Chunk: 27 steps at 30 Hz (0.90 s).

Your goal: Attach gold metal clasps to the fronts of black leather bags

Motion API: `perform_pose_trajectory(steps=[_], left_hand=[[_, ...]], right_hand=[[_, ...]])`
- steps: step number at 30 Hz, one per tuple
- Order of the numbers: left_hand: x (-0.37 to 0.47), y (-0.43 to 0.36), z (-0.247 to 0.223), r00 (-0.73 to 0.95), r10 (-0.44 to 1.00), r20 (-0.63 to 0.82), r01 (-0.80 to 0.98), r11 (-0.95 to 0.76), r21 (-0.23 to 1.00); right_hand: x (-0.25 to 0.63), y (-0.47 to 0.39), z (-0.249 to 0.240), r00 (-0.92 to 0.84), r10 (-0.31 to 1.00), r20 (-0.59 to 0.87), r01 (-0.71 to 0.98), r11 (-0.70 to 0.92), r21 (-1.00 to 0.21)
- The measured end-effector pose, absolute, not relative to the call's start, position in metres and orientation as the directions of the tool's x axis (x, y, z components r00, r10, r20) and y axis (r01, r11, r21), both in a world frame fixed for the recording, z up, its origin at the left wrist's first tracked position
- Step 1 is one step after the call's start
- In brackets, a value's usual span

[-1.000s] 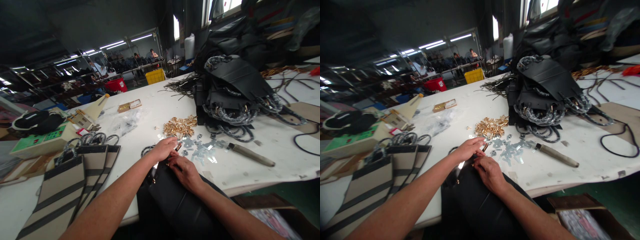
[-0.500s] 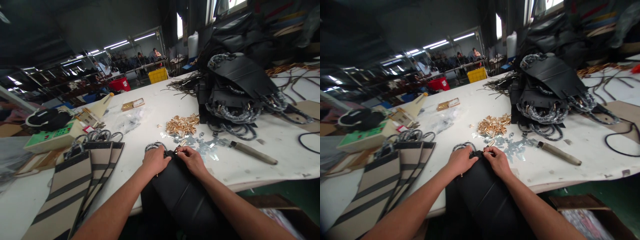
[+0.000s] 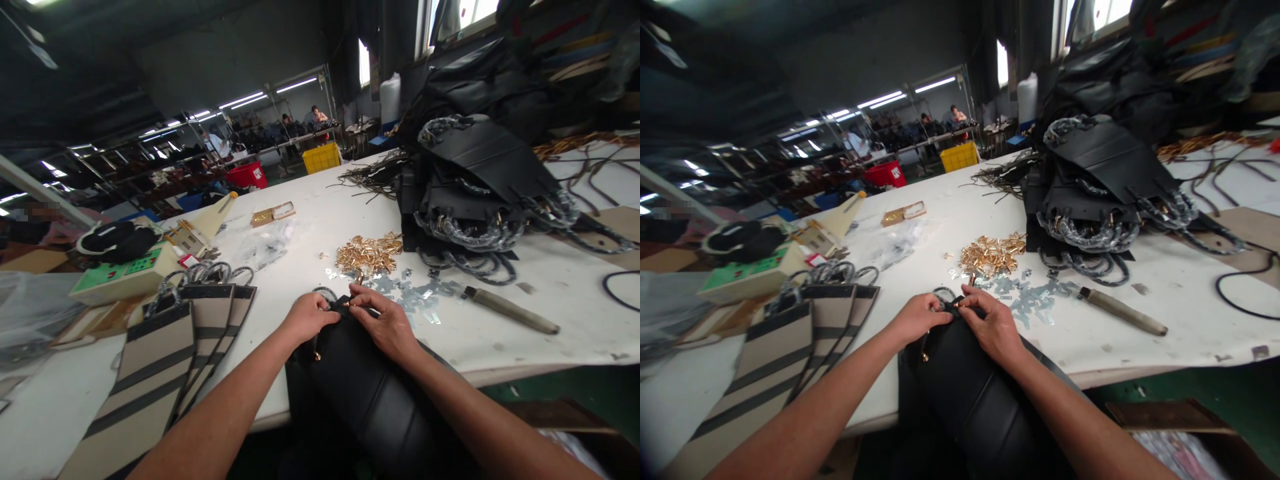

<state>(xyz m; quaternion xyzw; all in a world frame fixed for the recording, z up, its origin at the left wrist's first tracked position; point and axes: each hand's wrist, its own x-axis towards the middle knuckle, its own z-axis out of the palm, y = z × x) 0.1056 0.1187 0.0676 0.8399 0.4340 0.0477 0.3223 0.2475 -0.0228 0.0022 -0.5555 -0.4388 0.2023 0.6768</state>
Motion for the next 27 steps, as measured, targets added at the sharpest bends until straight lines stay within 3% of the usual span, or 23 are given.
perform_pose_trajectory(steps=[4, 16, 23, 27], left_hand=[[0.108, 0.117, 0.069, 0.659, 0.725, -0.200, 0.655, -0.421, 0.627], [0.100, 0.093, 0.067, 0.676, 0.736, 0.016, 0.543, -0.514, 0.664], [0.106, 0.085, 0.072, 0.666, 0.744, -0.056, 0.565, -0.454, 0.688], [0.108, 0.082, 0.070, 0.622, 0.782, -0.026, 0.576, -0.435, 0.692]], right_hand=[[0.251, -0.019, 0.005, 0.525, 0.768, 0.366, 0.257, 0.268, -0.929], [0.266, -0.027, 0.006, 0.567, 0.739, 0.364, 0.317, 0.213, -0.924], [0.270, -0.036, 0.006, 0.489, 0.783, 0.386, 0.465, 0.140, -0.874], [0.271, -0.042, 0.009, 0.449, 0.790, 0.418, 0.535, 0.137, -0.834]])
